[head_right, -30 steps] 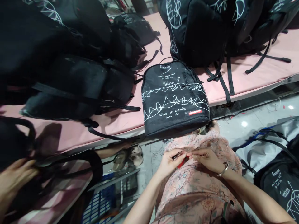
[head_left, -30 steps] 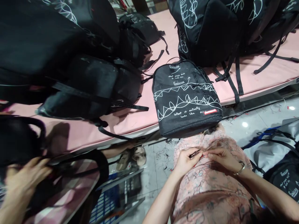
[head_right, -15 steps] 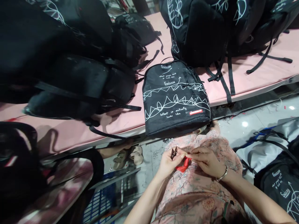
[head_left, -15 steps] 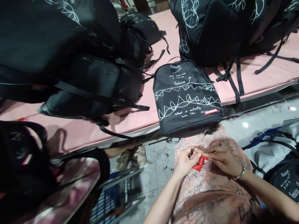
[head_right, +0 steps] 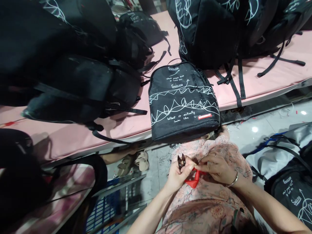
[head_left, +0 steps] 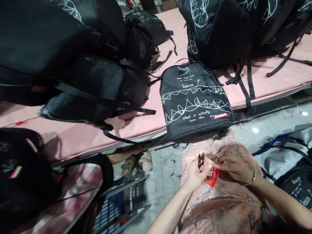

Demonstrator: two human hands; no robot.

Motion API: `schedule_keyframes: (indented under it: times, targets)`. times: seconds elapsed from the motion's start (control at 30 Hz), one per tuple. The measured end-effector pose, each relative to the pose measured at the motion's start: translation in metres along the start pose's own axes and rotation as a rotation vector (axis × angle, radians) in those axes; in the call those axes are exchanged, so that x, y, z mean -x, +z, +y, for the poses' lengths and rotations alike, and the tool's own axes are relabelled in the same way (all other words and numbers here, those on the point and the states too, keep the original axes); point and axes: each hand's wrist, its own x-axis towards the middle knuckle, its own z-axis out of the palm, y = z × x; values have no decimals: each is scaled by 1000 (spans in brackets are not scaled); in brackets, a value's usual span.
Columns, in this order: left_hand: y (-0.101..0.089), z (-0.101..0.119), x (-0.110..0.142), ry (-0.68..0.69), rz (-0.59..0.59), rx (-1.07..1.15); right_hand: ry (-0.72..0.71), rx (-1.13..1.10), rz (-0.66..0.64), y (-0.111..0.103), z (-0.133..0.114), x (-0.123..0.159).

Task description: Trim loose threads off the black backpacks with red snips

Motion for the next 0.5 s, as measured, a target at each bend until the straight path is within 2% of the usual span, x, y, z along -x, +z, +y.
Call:
schedule_keyframes:
  times: [0.17, 0.5]
  targets:
    - [4, -3, 2, -17, 40, 42, -46, 25, 0, 0, 4, 3]
    - [9, -10, 7, -26, 18, 123, -85, 108, -28, -5, 6, 6]
